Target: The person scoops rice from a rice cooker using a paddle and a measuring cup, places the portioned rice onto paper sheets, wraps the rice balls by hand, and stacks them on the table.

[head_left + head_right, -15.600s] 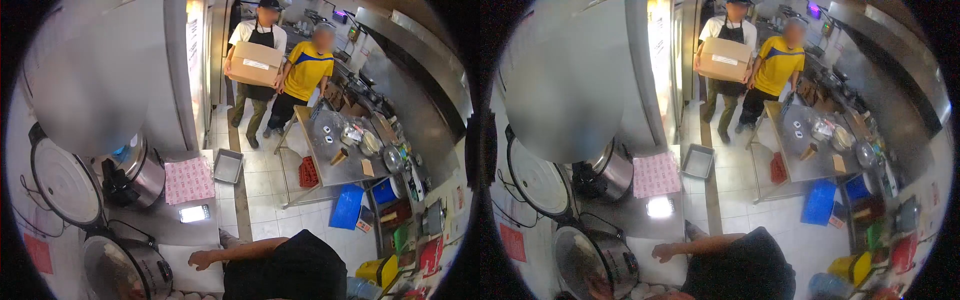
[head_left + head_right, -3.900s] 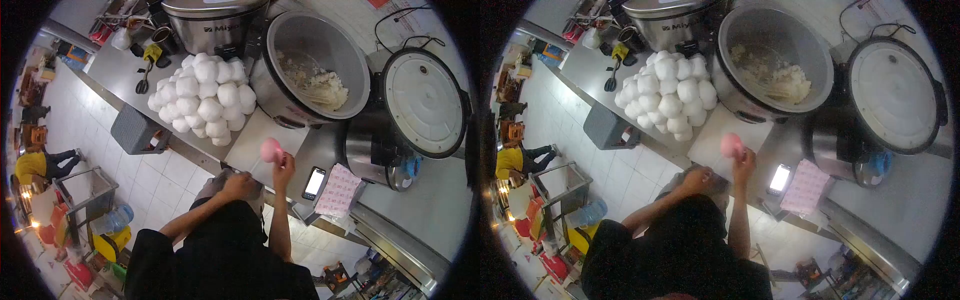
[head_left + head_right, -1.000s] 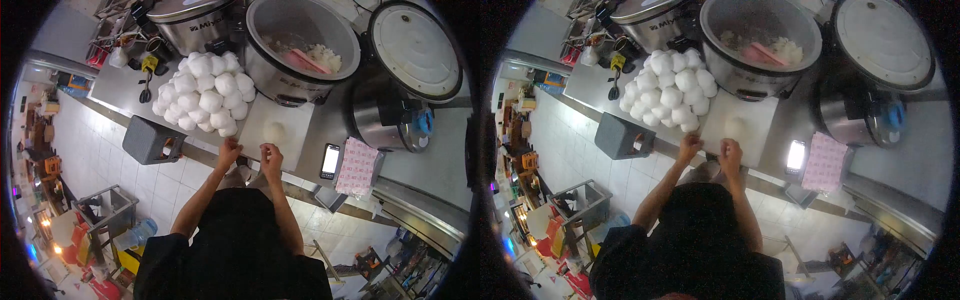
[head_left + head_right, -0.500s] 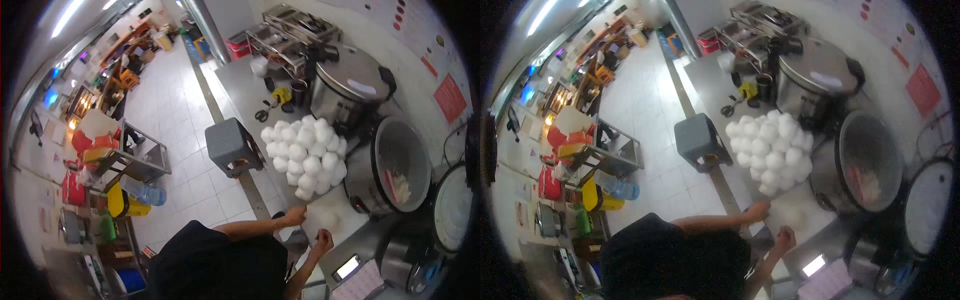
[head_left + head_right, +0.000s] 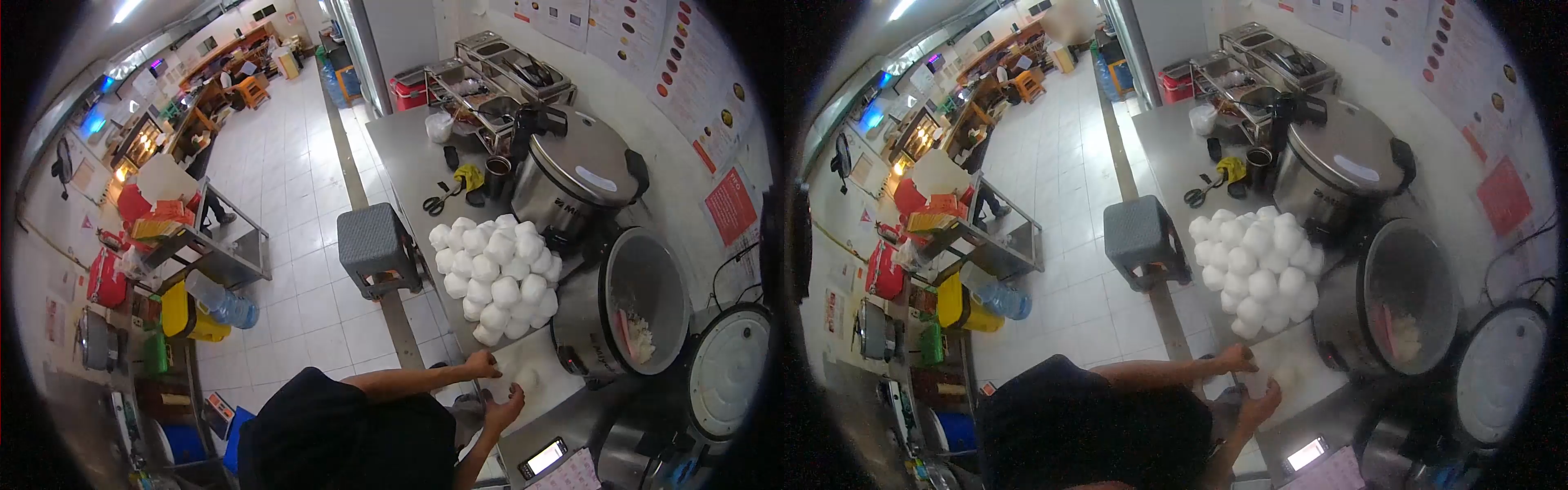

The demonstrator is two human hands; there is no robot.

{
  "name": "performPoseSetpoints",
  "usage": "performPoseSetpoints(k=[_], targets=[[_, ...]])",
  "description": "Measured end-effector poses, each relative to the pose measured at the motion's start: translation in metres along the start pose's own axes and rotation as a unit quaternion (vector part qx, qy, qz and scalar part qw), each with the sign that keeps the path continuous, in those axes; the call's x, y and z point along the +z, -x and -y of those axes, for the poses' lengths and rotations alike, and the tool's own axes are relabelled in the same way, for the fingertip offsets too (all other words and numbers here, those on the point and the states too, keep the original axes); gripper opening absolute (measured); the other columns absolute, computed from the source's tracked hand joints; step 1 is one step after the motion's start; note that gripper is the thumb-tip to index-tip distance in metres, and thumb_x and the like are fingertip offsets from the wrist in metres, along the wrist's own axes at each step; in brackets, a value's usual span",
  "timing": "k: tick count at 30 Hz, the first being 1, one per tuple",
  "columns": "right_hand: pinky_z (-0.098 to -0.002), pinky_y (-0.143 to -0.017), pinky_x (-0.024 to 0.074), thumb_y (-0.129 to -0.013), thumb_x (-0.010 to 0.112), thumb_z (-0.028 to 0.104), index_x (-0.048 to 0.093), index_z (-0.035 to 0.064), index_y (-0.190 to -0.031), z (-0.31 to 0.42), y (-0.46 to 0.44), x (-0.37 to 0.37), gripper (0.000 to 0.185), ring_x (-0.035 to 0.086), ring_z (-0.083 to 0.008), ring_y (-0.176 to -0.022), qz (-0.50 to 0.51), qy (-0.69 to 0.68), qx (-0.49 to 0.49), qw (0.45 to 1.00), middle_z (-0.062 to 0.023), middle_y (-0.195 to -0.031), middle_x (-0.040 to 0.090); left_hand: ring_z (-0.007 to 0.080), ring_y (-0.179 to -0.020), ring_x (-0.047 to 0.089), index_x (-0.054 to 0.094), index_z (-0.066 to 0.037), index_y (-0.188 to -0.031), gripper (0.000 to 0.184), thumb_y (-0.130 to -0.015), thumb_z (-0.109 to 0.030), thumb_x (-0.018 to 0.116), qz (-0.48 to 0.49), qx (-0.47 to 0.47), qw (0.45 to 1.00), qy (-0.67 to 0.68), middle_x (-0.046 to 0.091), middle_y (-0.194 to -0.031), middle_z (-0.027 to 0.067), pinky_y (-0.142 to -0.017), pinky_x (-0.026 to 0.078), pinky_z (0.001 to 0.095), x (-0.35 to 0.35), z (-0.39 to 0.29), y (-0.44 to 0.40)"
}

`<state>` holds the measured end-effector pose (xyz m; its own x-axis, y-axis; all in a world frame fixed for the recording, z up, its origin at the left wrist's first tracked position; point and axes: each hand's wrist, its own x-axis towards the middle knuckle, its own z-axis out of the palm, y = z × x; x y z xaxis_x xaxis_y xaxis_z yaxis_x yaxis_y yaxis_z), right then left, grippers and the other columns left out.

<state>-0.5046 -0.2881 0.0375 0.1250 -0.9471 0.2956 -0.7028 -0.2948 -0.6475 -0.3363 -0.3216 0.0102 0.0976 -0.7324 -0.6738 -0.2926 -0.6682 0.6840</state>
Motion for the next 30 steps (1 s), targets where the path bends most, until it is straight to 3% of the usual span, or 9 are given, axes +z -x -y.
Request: performPoseSetpoints(k=[1, 11, 13, 17, 19, 22, 25, 27, 30], targets=[[-0.0418, -0.078, 0.0464, -0.061, 0.086, 0.023, 0.062, 0.0024, -0.102, -0.005, 0.007, -0.001, 0.052, 0.057, -0.0317, -0.090, -0.006, 0.017, 0.008, 1.000, -0.0123, -0.093, 0.062, 0.0313, -0.094, 0.065, 0.067, 0.000, -0.107, 0.063, -0.062, -0.043, 0.081, -0.022, 0.016, 1.000, 0.001, 0.067, -0.104, 0.0178, -0.082, 0.052, 0.0384, 0.003, 0.002, -0.002], [-0.0290, -0.055, 0.0419, -0.081, 0.073, 0.023, 0.068, 0.0044, -0.099, -0.018, 0.013, 0.021, 0.027, 0.058, -0.0158, -0.073, 0.038, -0.143, 0.158, 0.976, -0.0053, -0.083, 0.064, 0.0313, -0.090, 0.065, 0.065, 0.002, -0.103, 0.073, -0.057, -0.051, 0.085, -0.042, 0.108, 0.993, 0.011, 0.066, -0.094, 0.0163, -0.080, 0.051, 0.0395, 0.035, 0.031, -0.026], [-0.0286, -0.054, 0.0419, -0.083, 0.071, 0.020, 0.067, 0.0035, -0.095, -0.059, 0.020, 0.042, 0.020, 0.057, -0.0149, -0.068, -0.026, -0.142, 0.101, 0.984, -0.0055, -0.079, 0.064, 0.0316, -0.088, 0.065, 0.065, 0.002, -0.101, 0.072, -0.057, -0.051, 0.085, -0.038, 0.102, 0.994, -0.015, 0.067, -0.091, 0.0159, -0.078, 0.051, 0.0405, 0.027, 0.027, -0.020], [-0.0300, -0.054, 0.0430, -0.085, 0.067, 0.013, 0.064, 0.0017, -0.086, -0.038, 0.004, 0.017, 0.012, 0.057, -0.0140, -0.066, -0.063, -0.108, 0.186, 0.975, -0.0065, -0.076, 0.063, 0.0332, -0.089, 0.063, 0.063, 0.001, -0.105, 0.057, -0.065, -0.036, 0.083, -0.070, 0.145, 0.981, -0.108, 0.065, -0.095, 0.0152, -0.079, 0.050, 0.0412, 0.018, 0.042, -0.026], [-0.0314, -0.055, 0.0440, -0.085, 0.067, 0.012, 0.063, 0.0014, -0.084, -0.039, -0.001, 0.019, 0.011, 0.057, -0.0152, -0.065, -0.070, -0.100, 0.126, 0.984, -0.0072, -0.074, 0.062, 0.0330, -0.095, 0.061, 0.063, -0.001, -0.108, 0.049, -0.069, -0.026, 0.080, -0.125, 0.159, 0.969, -0.140, 0.064, -0.100, 0.0146, -0.083, 0.049, 0.0407, 0.009, 0.034, -0.006], [-0.0334, -0.061, 0.0454, -0.083, 0.070, 0.014, 0.063, 0.0019, -0.086, -0.026, -0.010, 0.017, 0.015, 0.058, -0.0192, -0.069, -0.012, -0.117, 0.083, 0.990, -0.0096, -0.078, 0.062, 0.0326, -0.108, 0.055, 0.062, -0.007, -0.112, 0.041, -0.073, -0.015, 0.074, -0.292, 0.409, 0.795, -0.341, 0.061, -0.109, 0.0138, -0.091, 0.044, 0.0422, 0.002, -0.010, 0.030], [-0.0381, -0.071, 0.0456, -0.078, 0.075, 0.019, 0.062, 0.0029, -0.091, 0.000, 0.000, 0.010, 0.024, 0.058, -0.0258, -0.080, -0.011, -0.097, 0.075, 0.992, -0.0121, -0.089, 0.062, 0.0309, -0.115, 0.051, 0.067, -0.012, -0.104, 0.034, -0.070, -0.011, 0.071, -0.177, 0.539, 0.758, -0.321, 0.059, -0.115, 0.0119, -0.097, 0.040, 0.0436, -0.004, -0.021, 0.021], [-0.0426, -0.080, 0.0440, -0.074, 0.078, 0.021, 0.062, 0.0036, -0.095, -0.015, 0.021, -0.002, 0.032, 0.056, -0.0308, -0.091, -0.063, -0.009, 0.049, 0.997, -0.0129, -0.096, 0.061, 0.0309, -0.114, 0.052, 0.072, -0.013, -0.095, 0.029, -0.067, -0.007, 0.069, -0.094, 0.510, 0.829, -0.210, 0.060, -0.116, 0.0102, -0.098, 0.040, 0.0440, 0.009, 0.011, -0.026], [-0.0464, -0.087, 0.0416, -0.071, 0.075, 0.013, 0.065, 0.0052, -0.101, -0.055, 0.065, -0.016, 0.032, 0.053, -0.0346, -0.101, -0.026, 0.136, 0.097, 0.986, -0.0132, -0.100, 0.060, 0.0298, -0.112, 0.054, 0.073, -0.010, -0.091, 0.036, -0.058, 0.002, 0.063, -0.060, 0.539, 0.812, -0.215, 0.064, -0.111, 0.0095, -0.094, 0.043, 0.0426, -0.007, 0.023, -0.032]])
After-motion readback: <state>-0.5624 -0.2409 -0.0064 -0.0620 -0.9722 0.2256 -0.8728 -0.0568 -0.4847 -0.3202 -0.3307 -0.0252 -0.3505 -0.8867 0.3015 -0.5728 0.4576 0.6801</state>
